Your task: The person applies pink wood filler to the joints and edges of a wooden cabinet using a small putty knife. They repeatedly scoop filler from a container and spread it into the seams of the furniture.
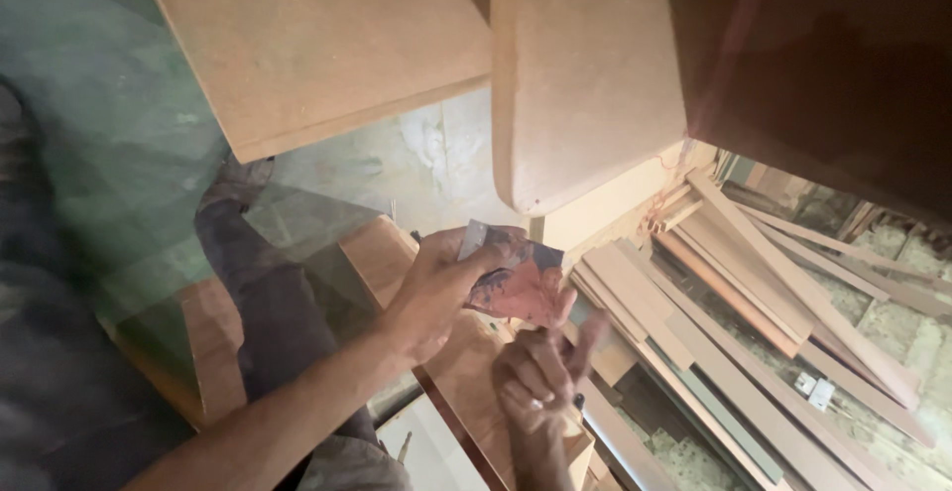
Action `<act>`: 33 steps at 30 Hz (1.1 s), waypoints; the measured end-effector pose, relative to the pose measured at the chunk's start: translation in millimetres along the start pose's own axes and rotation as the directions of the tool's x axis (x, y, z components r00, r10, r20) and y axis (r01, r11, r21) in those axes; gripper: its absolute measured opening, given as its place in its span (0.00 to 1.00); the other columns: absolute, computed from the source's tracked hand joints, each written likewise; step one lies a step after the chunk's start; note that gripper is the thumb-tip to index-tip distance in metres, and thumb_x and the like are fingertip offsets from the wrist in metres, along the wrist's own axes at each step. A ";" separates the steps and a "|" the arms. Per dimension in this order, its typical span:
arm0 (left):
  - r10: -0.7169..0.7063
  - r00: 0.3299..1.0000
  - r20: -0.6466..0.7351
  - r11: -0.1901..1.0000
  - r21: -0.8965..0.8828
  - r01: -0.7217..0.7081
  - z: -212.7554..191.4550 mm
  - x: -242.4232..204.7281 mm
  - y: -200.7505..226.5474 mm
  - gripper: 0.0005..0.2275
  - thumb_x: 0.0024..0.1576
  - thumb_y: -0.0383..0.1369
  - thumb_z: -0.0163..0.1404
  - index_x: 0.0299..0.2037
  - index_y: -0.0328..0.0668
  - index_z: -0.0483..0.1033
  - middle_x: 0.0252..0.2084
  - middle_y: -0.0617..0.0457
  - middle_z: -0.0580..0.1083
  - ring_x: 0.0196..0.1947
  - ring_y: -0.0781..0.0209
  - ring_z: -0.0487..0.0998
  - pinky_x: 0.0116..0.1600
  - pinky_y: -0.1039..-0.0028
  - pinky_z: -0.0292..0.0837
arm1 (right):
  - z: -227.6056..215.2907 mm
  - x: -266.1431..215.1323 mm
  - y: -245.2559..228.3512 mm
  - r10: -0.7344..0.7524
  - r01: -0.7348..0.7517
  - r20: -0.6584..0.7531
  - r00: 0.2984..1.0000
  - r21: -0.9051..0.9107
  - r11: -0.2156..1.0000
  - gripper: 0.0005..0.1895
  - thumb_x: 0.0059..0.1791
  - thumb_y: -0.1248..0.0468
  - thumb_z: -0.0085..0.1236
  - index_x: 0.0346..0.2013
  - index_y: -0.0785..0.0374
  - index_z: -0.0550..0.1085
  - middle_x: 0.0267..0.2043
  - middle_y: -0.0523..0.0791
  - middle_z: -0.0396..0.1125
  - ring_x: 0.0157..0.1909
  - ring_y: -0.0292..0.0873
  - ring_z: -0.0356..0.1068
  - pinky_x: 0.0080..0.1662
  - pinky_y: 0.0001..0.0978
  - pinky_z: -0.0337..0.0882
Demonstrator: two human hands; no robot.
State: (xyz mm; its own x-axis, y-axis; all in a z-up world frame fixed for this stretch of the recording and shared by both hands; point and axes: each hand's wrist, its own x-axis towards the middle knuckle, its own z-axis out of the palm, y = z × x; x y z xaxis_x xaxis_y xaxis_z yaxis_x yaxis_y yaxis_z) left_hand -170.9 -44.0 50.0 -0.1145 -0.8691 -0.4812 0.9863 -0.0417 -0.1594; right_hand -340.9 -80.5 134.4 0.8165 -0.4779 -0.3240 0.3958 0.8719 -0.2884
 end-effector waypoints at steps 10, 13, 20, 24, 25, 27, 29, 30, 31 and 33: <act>0.107 0.994 0.011 0.994 0.014 -0.108 10.7 -8.5 -10.7 0.11 0.61 0.26 0.50 0.49 0.25 0.79 0.37 0.48 0.79 0.34 0.65 0.78 0.39 0.75 0.76 | 0.3 -12.6 -35.7 -0.195 -0.263 -0.324 0.926 -0.922 0.283 0.25 0.60 0.46 0.40 0.64 0.58 0.67 0.60 0.51 0.65 0.50 0.43 0.66 0.46 0.35 0.73; 0.116 0.991 0.059 0.992 0.036 -0.119 13.0 -14.4 -6.6 0.12 0.61 0.27 0.49 0.50 0.25 0.79 0.38 0.49 0.79 0.36 0.67 0.79 0.42 0.75 0.76 | 40.1 39.6 -77.6 -0.287 -0.212 0.087 0.954 -0.478 -0.853 0.23 0.51 0.59 0.62 0.61 0.56 0.71 0.59 0.49 0.68 0.61 0.50 0.68 0.60 0.43 0.72; 0.010 0.998 0.066 0.998 0.058 -0.014 3.5 -28.8 -7.8 0.14 0.61 0.30 0.48 0.51 0.27 0.79 0.39 0.51 0.81 0.37 0.67 0.81 0.43 0.75 0.78 | 124.8 235.3 -114.0 -0.316 -0.305 0.055 0.947 0.459 -0.834 0.25 0.64 0.49 0.43 0.74 0.52 0.62 0.61 0.59 0.62 0.63 0.63 0.57 0.64 0.74 0.51; -0.042 0.999 0.031 0.990 0.135 0.038 -10.6 -33.2 -10.6 0.14 0.61 0.31 0.49 0.51 0.29 0.80 0.39 0.52 0.81 0.37 0.69 0.80 0.42 0.76 0.77 | 145.2 285.5 -117.0 -0.076 -0.074 0.018 0.997 0.539 -0.839 0.28 0.64 0.53 0.36 0.78 0.57 0.58 0.66 0.64 0.57 0.69 0.67 0.53 0.64 0.70 0.53; -0.044 0.998 0.036 0.991 0.129 0.039 -12.9 -33.7 -9.6 0.14 0.62 0.31 0.49 0.51 0.28 0.79 0.40 0.53 0.81 0.38 0.70 0.80 0.43 0.77 0.77 | 146.8 291.1 -120.3 0.010 -0.003 0.016 1.000 0.631 -0.776 0.28 0.63 0.54 0.37 0.77 0.59 0.58 0.66 0.63 0.57 0.69 0.66 0.53 0.64 0.69 0.52; -0.030 0.998 0.058 0.992 0.122 0.023 -13.5 -35.6 -7.7 0.14 0.62 0.30 0.49 0.52 0.27 0.79 0.41 0.54 0.81 0.38 0.71 0.80 0.43 0.78 0.77 | 148.2 299.1 -131.9 0.184 0.123 -0.013 0.983 0.791 -0.600 0.29 0.61 0.55 0.38 0.75 0.64 0.58 0.67 0.61 0.56 0.69 0.64 0.53 0.65 0.66 0.51; 0.005 0.996 0.093 0.992 0.128 -0.017 -9.8 -36.5 -3.0 0.14 0.63 0.30 0.49 0.52 0.26 0.79 0.40 0.54 0.80 0.37 0.71 0.78 0.41 0.78 0.75 | 144.5 298.3 -146.6 0.295 0.198 -0.068 0.953 0.877 -0.438 0.30 0.59 0.56 0.40 0.73 0.69 0.59 0.67 0.60 0.55 0.68 0.62 0.54 0.65 0.64 0.50; 0.002 0.995 0.100 0.990 0.140 -0.016 -5.7 -34.3 0.5 0.14 0.63 0.30 0.49 0.52 0.26 0.79 0.40 0.53 0.80 0.36 0.71 0.78 0.41 0.78 0.75 | 141.0 295.4 -155.2 0.321 0.222 -0.096 0.942 0.896 -0.384 0.31 0.58 0.55 0.41 0.72 0.71 0.60 0.67 0.60 0.55 0.67 0.61 0.54 0.65 0.64 0.51; -0.012 0.994 0.109 0.988 0.154 -0.005 -0.2 -33.4 2.6 0.14 0.63 0.31 0.50 0.52 0.27 0.79 0.40 0.53 0.80 0.36 0.71 0.78 0.40 0.78 0.74 | 137.3 280.9 -163.0 0.284 0.240 -0.130 0.950 0.886 -0.398 0.33 0.57 0.53 0.43 0.71 0.73 0.60 0.65 0.61 0.56 0.66 0.61 0.55 0.65 0.64 0.52; -0.034 0.991 0.131 0.980 0.200 0.007 10.2 -33.0 7.7 0.14 0.63 0.32 0.50 0.53 0.28 0.79 0.40 0.53 0.80 0.36 0.71 0.78 0.39 0.79 0.73 | 125.8 260.0 -178.9 0.214 0.269 -0.188 0.959 0.844 -0.464 0.34 0.57 0.51 0.47 0.70 0.75 0.63 0.63 0.61 0.58 0.62 0.61 0.57 0.62 0.67 0.55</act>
State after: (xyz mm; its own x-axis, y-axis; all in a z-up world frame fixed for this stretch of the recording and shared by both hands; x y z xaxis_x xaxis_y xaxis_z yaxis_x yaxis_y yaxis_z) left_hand -158.4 -20.7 73.5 -0.1316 -0.9243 -0.3582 0.9893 -0.1456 0.0123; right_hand -146.6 -347.3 215.1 0.7883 -0.2917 -0.5418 0.3911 -0.4423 0.8071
